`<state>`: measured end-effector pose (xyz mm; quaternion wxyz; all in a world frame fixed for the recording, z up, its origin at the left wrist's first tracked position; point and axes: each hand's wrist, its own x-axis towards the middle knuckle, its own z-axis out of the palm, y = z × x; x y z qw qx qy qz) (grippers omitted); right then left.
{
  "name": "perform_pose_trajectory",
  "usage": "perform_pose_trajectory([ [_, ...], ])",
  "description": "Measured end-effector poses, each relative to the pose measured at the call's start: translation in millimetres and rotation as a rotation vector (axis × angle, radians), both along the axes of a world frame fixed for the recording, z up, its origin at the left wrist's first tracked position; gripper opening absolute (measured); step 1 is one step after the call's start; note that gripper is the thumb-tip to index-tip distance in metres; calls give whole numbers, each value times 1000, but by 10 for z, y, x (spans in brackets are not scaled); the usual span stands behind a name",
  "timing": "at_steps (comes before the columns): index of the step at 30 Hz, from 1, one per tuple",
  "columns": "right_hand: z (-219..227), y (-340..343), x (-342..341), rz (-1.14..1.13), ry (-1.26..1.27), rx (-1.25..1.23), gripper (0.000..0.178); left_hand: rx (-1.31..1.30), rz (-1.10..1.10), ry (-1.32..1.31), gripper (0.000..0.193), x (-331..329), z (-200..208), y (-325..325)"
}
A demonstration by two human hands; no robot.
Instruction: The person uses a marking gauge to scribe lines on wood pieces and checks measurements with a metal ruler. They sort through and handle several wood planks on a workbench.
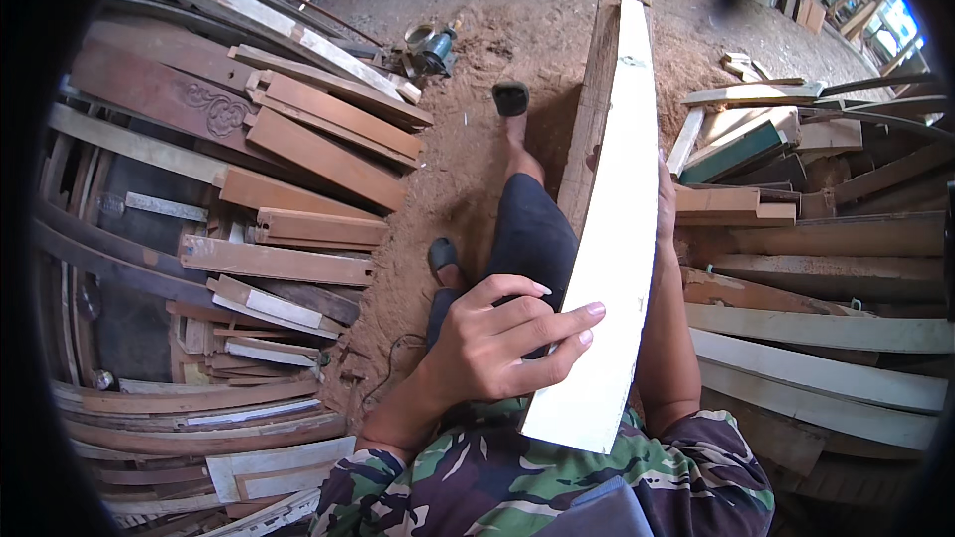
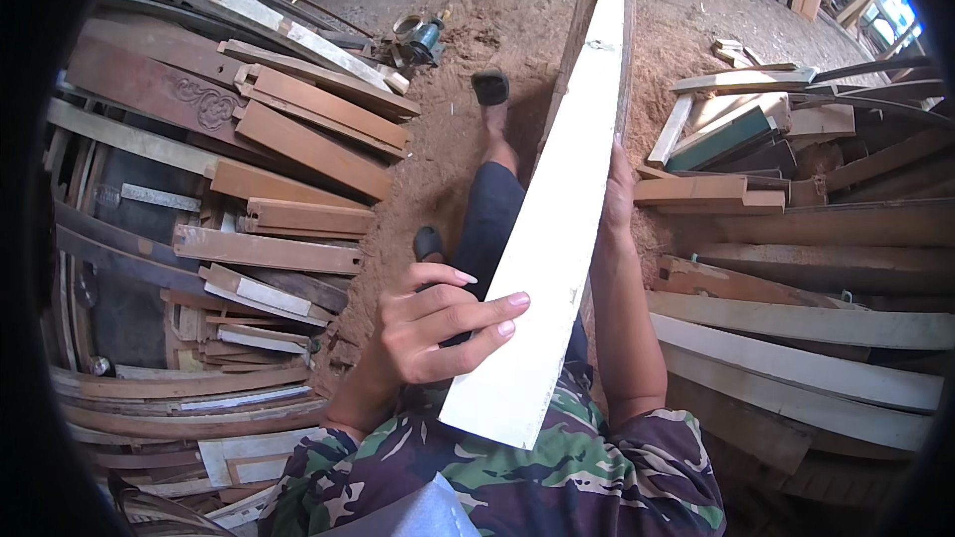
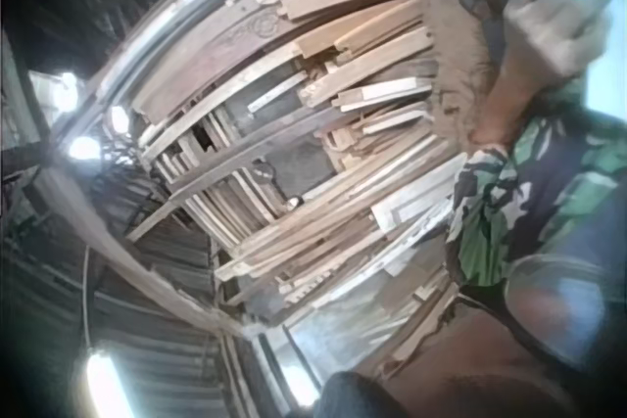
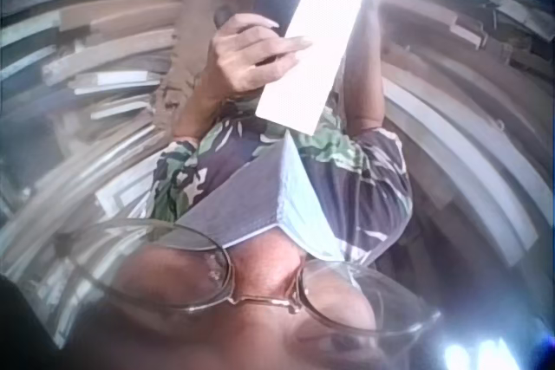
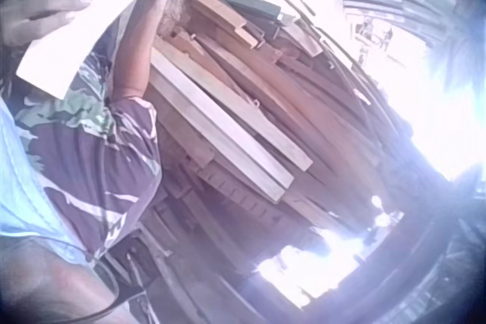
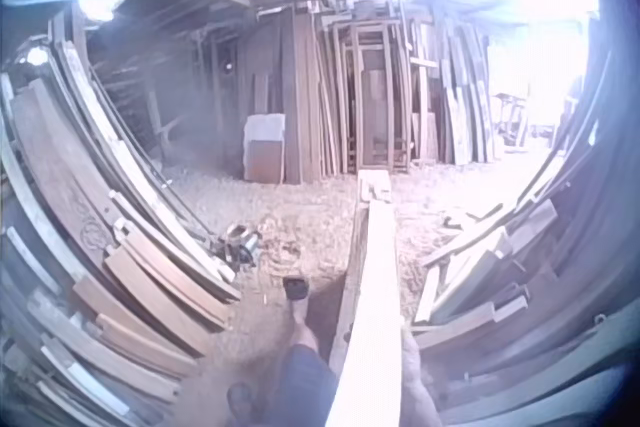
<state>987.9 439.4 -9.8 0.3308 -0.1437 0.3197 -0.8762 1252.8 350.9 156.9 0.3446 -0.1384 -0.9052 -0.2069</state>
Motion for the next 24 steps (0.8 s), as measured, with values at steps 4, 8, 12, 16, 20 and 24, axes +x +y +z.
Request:
perform_pose_trajectory([
  [4, 246, -44, 43, 134, -196, -130, 57, -2, 37, 0, 9, 35, 5, -12],
  [8, 287, -90, -7, 139, -233, -72, 58, -12, 70, 10, 15, 64, -11, -35],
  [12, 357, -146, -2, 162, -253, -94, 59, -14, 104, 23, 17, 68, 27, -69],
  [16, 624, -197, 115, 206, -314, -83, 46, -2, 179, 45, 21, 90, 37, -144],
  [20, 572, -178, 96, 202, -259, -32, 48, 54, 291, 101, 25, 89, 73, -244],
  [24, 555, -97, 75, 226, -208, -71, 56, 145, 328, 113, 20, 115, 104, -332],
])
